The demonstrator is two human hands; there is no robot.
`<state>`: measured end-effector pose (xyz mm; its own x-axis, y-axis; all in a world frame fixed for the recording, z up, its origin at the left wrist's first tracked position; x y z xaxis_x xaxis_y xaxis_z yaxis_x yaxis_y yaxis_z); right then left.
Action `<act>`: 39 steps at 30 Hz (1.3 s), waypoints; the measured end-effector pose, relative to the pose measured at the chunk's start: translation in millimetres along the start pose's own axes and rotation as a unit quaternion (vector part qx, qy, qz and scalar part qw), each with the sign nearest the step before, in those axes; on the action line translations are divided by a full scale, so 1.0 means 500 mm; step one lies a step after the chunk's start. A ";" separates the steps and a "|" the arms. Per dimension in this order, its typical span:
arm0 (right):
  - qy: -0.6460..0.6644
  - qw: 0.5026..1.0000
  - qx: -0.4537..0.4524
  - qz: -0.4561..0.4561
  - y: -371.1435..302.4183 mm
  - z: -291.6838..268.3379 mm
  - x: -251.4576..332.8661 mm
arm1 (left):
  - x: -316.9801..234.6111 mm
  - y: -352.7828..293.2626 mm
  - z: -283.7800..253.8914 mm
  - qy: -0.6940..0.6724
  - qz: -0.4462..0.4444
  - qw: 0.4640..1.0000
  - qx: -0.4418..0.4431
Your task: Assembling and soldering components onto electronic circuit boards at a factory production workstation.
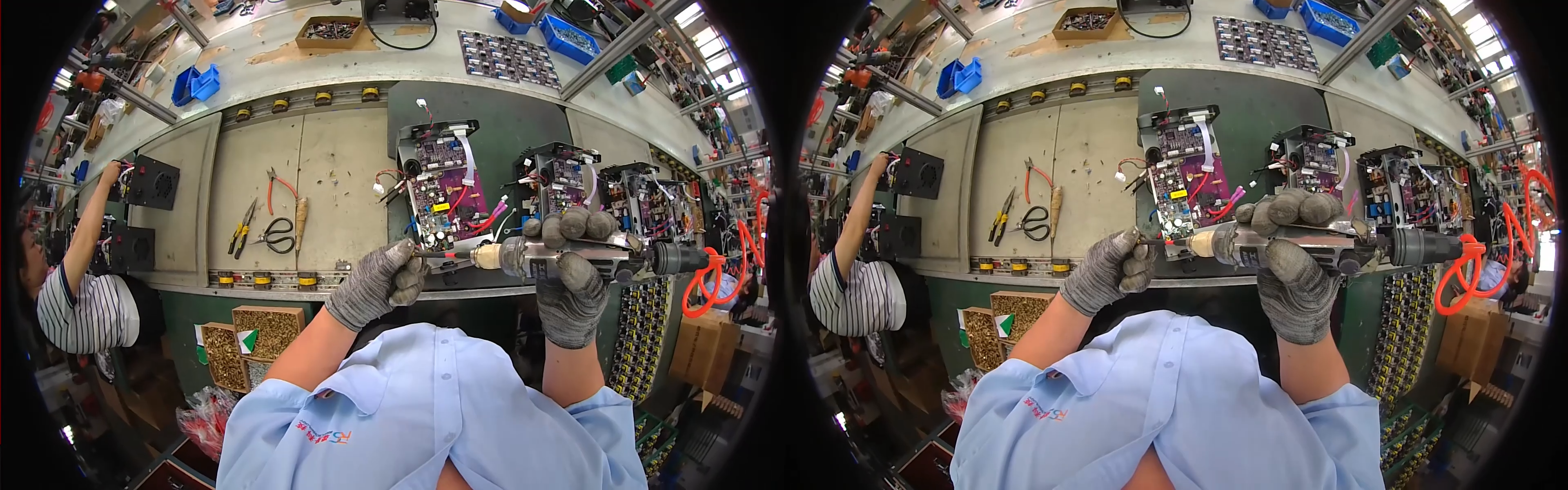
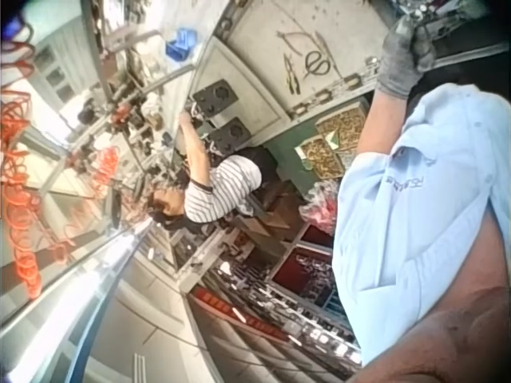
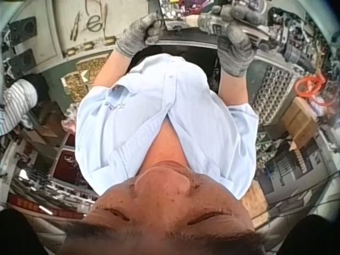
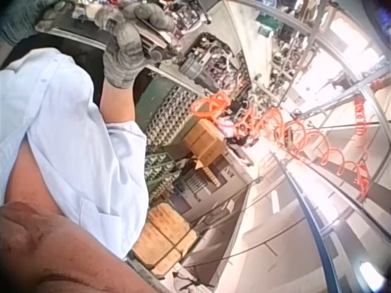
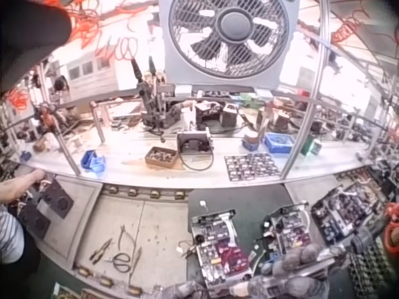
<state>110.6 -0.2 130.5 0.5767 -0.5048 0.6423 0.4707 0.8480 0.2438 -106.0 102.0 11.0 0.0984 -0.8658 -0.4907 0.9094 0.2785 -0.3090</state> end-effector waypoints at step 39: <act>-0.170 0.981 -0.090 0.034 -0.026 -0.059 -0.063 | 0.065 -0.044 -0.111 0.054 0.010 0.988 -0.143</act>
<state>106.3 0.1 85.6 0.3694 -0.3380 0.8656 0.5664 0.8204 0.0786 -145.4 90.7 -43.6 0.0573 -0.8133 -0.5790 0.7543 0.4152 -0.5086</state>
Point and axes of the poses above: each hand's wrist, its own y-axis towards the middle knuckle, its own z-axis out of the palm, x = y × z, the point moved 1 cm from there along y, towards the middle knuckle, and after that the axes turned 9 degrees about y, right-handed, at the moved point
